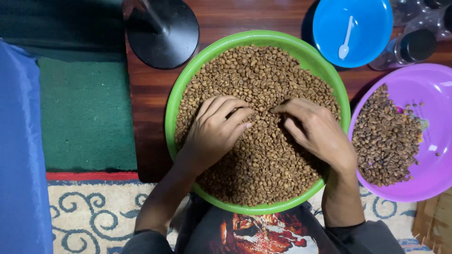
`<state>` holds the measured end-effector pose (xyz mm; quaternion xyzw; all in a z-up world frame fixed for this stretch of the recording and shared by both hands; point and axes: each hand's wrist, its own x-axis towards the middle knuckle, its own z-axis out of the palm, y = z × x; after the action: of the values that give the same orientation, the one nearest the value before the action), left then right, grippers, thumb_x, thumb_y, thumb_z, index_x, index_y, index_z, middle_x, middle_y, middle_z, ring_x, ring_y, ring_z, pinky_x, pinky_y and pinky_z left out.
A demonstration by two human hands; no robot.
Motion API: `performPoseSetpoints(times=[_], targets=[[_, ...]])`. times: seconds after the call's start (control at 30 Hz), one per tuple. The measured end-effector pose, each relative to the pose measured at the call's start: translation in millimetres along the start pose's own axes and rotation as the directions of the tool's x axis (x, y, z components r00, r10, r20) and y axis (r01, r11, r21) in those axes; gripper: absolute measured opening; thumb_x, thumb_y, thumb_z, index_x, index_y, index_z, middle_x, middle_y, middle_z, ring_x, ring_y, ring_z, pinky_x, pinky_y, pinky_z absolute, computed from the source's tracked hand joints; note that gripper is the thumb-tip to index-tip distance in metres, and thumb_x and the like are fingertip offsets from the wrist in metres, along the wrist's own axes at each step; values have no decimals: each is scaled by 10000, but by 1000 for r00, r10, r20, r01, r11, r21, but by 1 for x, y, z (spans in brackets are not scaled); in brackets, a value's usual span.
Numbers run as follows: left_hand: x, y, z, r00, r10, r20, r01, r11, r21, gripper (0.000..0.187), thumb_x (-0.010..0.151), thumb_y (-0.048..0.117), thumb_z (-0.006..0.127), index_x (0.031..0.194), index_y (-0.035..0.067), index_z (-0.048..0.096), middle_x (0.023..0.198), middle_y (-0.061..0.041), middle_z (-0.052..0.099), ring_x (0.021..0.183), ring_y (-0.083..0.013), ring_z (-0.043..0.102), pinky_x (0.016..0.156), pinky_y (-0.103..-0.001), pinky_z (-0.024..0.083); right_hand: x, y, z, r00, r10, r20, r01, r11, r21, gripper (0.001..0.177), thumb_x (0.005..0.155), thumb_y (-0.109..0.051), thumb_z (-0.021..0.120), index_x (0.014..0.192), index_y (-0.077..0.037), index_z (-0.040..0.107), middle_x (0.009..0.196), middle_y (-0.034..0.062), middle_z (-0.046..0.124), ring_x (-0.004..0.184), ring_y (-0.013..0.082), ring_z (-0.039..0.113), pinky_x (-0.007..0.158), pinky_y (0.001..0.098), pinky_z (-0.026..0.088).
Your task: Sorting roasted coffee beans by hand to remove defects or categorize them
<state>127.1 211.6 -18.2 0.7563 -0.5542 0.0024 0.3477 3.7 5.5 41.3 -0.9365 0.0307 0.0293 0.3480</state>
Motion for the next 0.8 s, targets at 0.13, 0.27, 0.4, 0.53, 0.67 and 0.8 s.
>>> performPoseSetpoints(times=[0.13,0.27,0.4,0.53,0.67,0.8], targets=[[-4,2,6,1000,10,-9,-10,1000,-3,233,1031,289,641,1157,102,698,1117,-71,648,1129,-281,644,1009,-475,490,-8,16,10,999,-46,-29,47,998,30,305,1047,-122,480,1126,39,726,985,248,711,948,403,695,869,519,571],[2,10,-4,999,22,39,-21,1000,-11,222,982,226,714,1163,105,674,1150,-70,644,1132,-286,633,994,-465,481,-22,20,-2,993,-112,-34,115,990,83,236,1002,-137,561,1119,-38,739,1103,157,710,1021,330,671,906,470,524],[-1,11,-6,997,5,78,-1,999,-49,254,950,171,748,1175,102,653,1210,-75,652,1154,-294,617,1023,-465,452,-34,19,2,981,-166,102,159,984,78,280,981,-278,624,1168,-107,744,1145,84,649,1063,242,618,962,411,462],[1,12,-6,998,20,67,-19,1000,-18,247,930,184,783,1134,102,670,1197,-75,659,1139,-297,621,1015,-460,457,-34,23,10,986,-133,103,133,991,5,301,983,-295,634,1198,-118,747,1138,82,606,1085,253,602,981,409,438],[1,13,-7,998,39,57,-39,999,-2,232,955,209,758,1135,93,671,1161,-79,651,1116,-284,621,1003,-448,462,-32,21,14,985,-143,95,143,990,8,253,1000,-271,610,1148,-114,740,1134,94,591,1081,259,612,978,410,457],[0,12,-6,996,50,77,-49,999,-13,227,978,206,721,1168,88,685,1168,-80,651,1126,-276,611,1015,-445,452,-33,19,16,987,-128,101,131,991,-20,210,1010,-253,607,1121,-106,710,1142,106,567,1093,271,591,1014,417,433]])
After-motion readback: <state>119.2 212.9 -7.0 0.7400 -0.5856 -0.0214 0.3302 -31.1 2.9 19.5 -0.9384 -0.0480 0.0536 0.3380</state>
